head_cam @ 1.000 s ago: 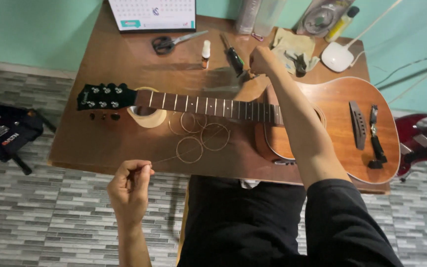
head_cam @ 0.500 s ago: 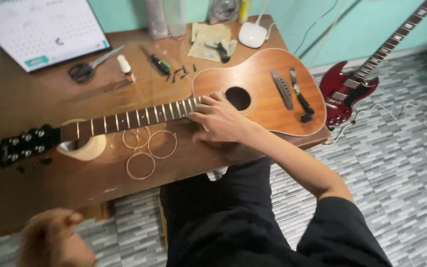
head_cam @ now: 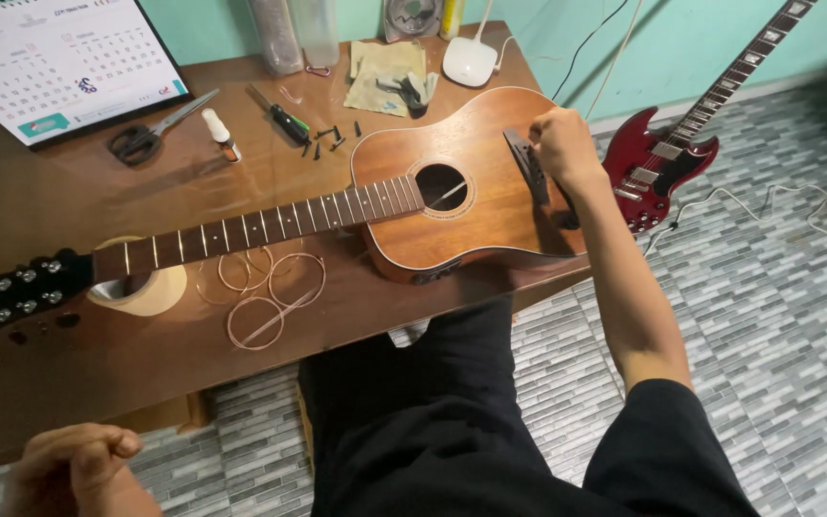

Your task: The person removes an old guitar string from the bridge of an acoustic guitar using a string winder. They then take a new string, thread it through the bridge, and begin winding it around the tuning peg at the headstock.

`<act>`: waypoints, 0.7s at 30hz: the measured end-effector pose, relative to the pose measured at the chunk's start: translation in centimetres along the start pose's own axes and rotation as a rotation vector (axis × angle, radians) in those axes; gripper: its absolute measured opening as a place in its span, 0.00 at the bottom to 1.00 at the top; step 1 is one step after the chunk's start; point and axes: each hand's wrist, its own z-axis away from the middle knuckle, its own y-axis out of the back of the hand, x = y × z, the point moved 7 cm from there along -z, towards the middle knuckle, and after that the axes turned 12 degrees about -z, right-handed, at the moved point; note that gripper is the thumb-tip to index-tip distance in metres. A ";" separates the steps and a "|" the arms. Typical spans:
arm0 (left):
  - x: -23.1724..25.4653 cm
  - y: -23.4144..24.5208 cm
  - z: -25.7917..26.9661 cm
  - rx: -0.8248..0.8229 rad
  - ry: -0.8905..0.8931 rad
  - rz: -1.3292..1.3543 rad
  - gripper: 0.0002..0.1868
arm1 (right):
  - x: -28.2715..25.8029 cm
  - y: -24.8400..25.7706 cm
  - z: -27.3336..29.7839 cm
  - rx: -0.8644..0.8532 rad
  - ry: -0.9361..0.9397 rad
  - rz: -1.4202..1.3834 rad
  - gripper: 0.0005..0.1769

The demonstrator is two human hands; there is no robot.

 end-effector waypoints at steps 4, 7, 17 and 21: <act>-0.7 -0.5 0.3 0.019 0.004 0.098 0.10 | -0.2 0.0 0.0 -0.107 -0.065 0.061 0.08; -0.7 -1.1 0.3 0.003 0.002 0.101 0.09 | -0.8 -0.4 0.1 -0.193 -0.105 0.158 0.08; -0.5 -5.1 1.0 -0.075 0.069 0.186 0.06 | -0.8 -0.2 0.1 -0.166 0.064 0.181 0.04; 0.3 -6.1 1.2 -0.136 0.116 0.183 0.06 | -1.0 -0.6 1.1 -0.113 0.124 0.234 0.07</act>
